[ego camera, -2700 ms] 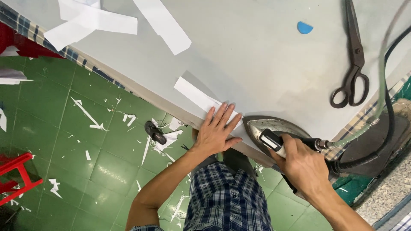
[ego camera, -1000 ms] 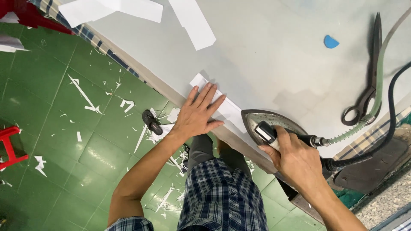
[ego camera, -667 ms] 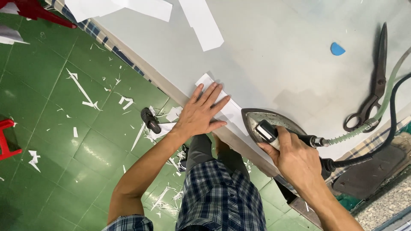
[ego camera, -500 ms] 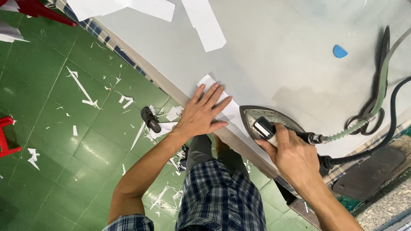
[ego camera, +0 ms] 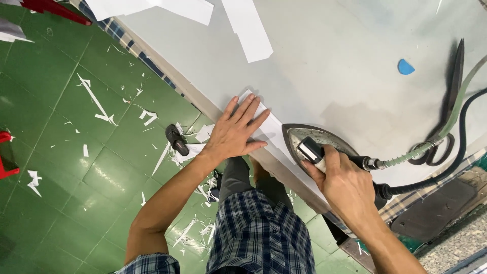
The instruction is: The person irons a white fabric strip on a work table, then irons a larger white fabric piece. They use a ruler and chalk to mark lines on the fabric and cut along the marked lines with scissors. The person also briefly irons a black rectangular object.
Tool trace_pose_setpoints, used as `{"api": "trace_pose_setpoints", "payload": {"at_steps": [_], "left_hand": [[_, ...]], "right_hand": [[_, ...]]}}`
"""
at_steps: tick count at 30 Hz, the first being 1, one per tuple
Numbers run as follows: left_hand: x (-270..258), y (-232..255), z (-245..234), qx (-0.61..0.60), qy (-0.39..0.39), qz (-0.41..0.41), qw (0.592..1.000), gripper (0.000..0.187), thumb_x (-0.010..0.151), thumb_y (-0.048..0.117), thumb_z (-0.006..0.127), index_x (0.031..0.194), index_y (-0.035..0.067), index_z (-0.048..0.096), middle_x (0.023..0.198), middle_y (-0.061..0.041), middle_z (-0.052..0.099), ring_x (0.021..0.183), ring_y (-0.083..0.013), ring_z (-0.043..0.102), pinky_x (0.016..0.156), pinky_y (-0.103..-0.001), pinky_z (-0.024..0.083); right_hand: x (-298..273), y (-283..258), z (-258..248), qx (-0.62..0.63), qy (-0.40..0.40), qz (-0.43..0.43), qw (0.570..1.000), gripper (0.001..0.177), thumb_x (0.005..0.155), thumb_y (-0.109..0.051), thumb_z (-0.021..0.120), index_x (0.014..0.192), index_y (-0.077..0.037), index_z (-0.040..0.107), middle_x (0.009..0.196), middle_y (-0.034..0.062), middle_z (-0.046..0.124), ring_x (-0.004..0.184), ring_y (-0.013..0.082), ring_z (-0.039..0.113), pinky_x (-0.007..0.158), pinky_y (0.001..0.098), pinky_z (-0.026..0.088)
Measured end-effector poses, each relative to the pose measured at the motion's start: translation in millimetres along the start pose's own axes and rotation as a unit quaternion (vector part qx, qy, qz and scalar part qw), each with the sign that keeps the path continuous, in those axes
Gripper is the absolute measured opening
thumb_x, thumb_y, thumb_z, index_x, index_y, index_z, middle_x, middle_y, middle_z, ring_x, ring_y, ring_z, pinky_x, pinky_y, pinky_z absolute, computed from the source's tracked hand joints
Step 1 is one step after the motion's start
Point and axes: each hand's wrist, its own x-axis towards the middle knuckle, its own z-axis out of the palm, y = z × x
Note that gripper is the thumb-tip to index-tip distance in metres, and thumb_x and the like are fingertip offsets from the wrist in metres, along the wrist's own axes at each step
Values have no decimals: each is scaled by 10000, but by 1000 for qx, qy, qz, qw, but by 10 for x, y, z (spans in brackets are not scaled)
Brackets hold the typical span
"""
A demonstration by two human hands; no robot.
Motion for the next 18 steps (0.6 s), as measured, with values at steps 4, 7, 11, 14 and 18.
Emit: {"api": "trace_pose_setpoints", "payload": {"at_steps": [4,7,11,14,18], "left_hand": [[0,-29,17,-3,6,-2,1000,766,949,749,439,1517,239,499,1547,-141,473,1496,-283,382,1270,-528,154],[9,-45,8,-19,8,-6,1000,754,959,741,438,1515,236,503,1552,-139,469,1496,-280,379,1271,-525,151],[2,-60,14,-21,7,-3,1000,744,962,738,435,1503,233,509,1543,-141,475,1490,-292,388,1269,-540,155],[-6,-77,12,-18,9,-5,1000,741,965,735,429,1505,233,504,1544,-143,474,1491,-299,385,1269,-541,151],[-14,-105,1,-12,7,-9,1000,752,961,741,433,1503,225,508,1540,-147,476,1493,-304,381,1270,-539,154]], "right_hand": [[48,-28,-20,-1,0,-2,1000,593,921,-638,641,1219,-126,615,731,20,644,617,217,728,524,355,570],[111,-61,-35,1,-4,0,1000,587,914,-627,653,1217,-125,629,745,29,666,626,223,735,532,363,574],[233,-121,-55,-1,7,-12,1000,606,915,-639,648,1214,-114,618,714,29,641,599,232,725,507,374,566],[278,-138,-30,-8,15,-18,1000,608,920,-655,633,1213,-122,618,706,15,626,595,217,721,501,359,565],[293,-156,-33,5,26,-17,1000,621,913,-651,643,1220,-111,624,711,33,628,602,247,723,499,388,570]]}}
